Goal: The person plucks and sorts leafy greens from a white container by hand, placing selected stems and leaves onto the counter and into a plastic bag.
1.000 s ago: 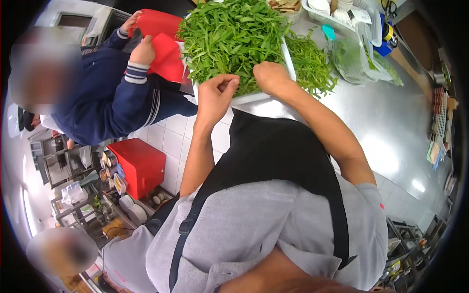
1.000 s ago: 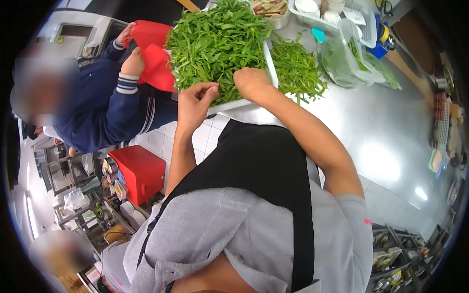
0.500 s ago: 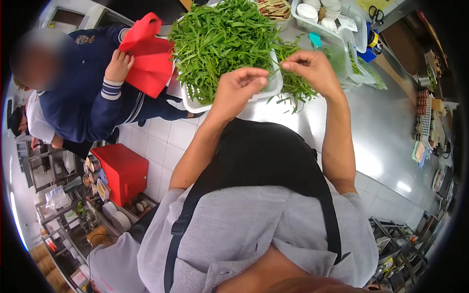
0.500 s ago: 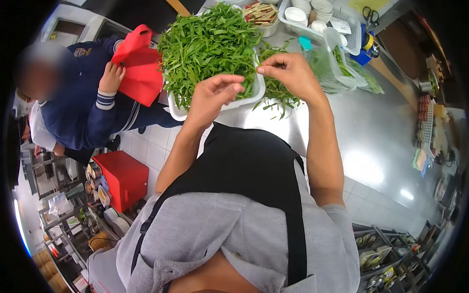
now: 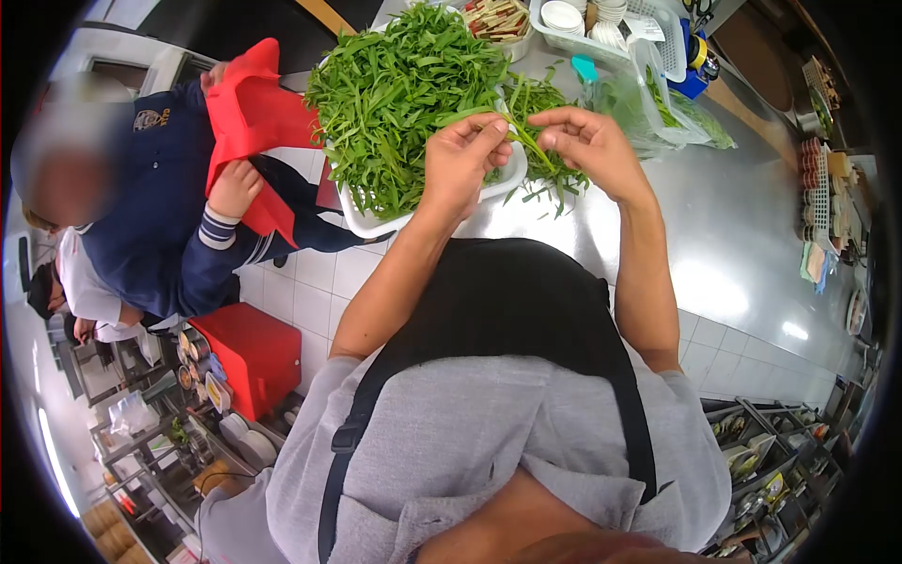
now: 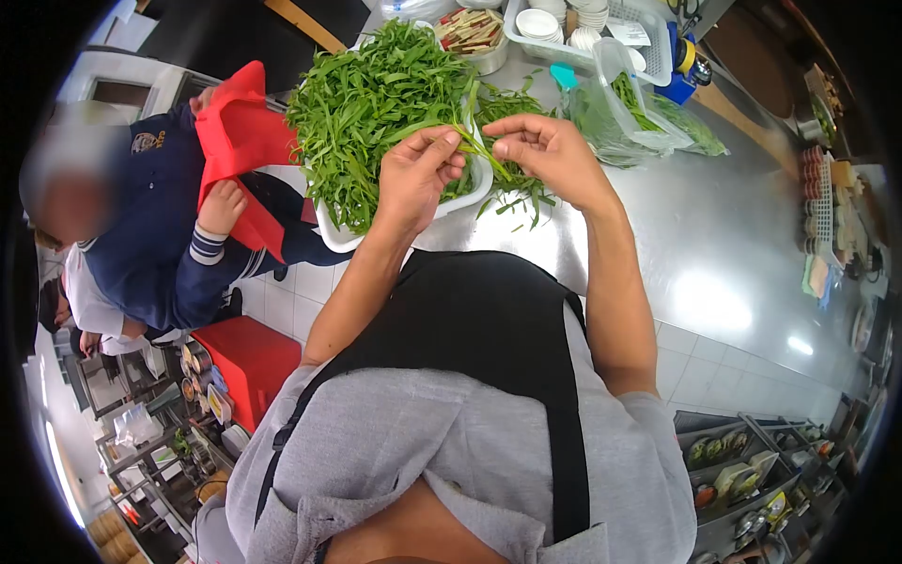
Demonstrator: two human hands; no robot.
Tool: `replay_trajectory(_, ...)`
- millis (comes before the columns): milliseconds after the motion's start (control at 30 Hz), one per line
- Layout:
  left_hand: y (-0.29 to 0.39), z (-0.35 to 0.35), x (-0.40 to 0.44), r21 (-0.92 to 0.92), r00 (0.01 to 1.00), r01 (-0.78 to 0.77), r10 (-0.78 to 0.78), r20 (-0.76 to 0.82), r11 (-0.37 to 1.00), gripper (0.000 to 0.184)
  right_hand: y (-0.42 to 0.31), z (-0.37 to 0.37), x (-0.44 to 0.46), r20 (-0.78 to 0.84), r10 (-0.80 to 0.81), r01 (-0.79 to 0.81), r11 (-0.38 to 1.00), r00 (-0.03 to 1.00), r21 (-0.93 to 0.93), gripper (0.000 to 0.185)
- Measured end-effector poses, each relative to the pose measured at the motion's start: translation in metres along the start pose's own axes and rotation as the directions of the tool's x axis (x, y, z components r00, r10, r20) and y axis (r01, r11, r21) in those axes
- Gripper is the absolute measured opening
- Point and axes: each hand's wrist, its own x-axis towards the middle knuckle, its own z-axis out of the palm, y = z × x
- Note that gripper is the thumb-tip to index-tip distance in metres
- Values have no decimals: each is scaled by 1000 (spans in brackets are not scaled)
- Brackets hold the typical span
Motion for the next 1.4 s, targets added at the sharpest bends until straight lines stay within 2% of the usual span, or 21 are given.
replay_trajectory(133, -2, -1, 0, 37, 1000, -5, 6, -11, 999, 17, 19, 10, 0, 6, -45, 44, 993, 999, 113, 24)
replay_trajectory(333, 4, 2, -5, -84, 996, -37, 44, 75, 996, 18, 26, 13, 3, -69, -75, 86, 983, 995, 160, 19)
replay_trajectory(433, 7, -6, -5, -174, 992, 114, -101, 81, 978, 19, 27, 11, 3, -51, -64, 73, 975, 997, 209, 17)
replay_trajectory(533, 3, -9, -2, -91, 984, 162, -153, 92, 983, 18, 27, 9, 2, -14, -44, 46, 974, 999, 221, 16)
replay_trajectory(633, 0, -3, -4, 43, 992, 60, -64, 104, 997, 15, 30, 10, 1, 14, -34, 30, 978, 999, 207, 14)
replay_trajectory(800, -7, -2, -1, 112, 997, -17, 8, 82, 994, 15, 26, 15, 0, 7, -63, 61, 986, 998, 158, 10)
replay_trajectory(1000, -15, -4, 3, 167, 991, -96, 109, -71, 981, 14, 49, 20, 8, -265, -140, 167, 982, 954, 84, 8)
replay_trajectory(1100, -14, -6, 5, 147, 984, -128, 144, -102, 981, 13, 57, 14, 6, -260, -94, 119, 990, 961, 82, 6)
replay_trajectory(1200, -3, -11, 6, 85, 961, -205, 217, -173, 975, 11, 64, 2, 10, -392, -162, 183, 983, 906, 17, 4)
replay_trajectory(1233, 5, -17, 5, 60, 945, -240, 248, -214, 969, 11, 75, -11, 12, -392, -131, 111, 991, 911, -74, 9)
replay_trajectory(1267, 17, -24, 4, 51, 936, -269, 273, -222, 962, 9, 87, -24, 11, -355, -191, 63, 937, 915, -343, 12)
replay_trajectory(1300, 28, -34, 2, 75, 915, -310, 319, -246, 948, 9, 95, -32, 10, -300, -239, 19, 810, 923, -586, 16)
replay_trajectory(1333, 38, -44, -2, 102, 892, -348, 363, -269, 932, 10, 91, -28, 9, -233, -272, -15, 621, 934, -783, 21)
replay_trajectory(1367, 49, -52, -10, 114, 880, -383, 400, -257, 917, 10, 85, -26, 5, -295, -127, -137, 670, 947, -730, 30)
replay_trajectory(1400, 58, -60, -14, 123, 864, -424, 441, -243, 897, 10, 71, -21, 6, -288, -174, -91, 693, 942, -715, 28)
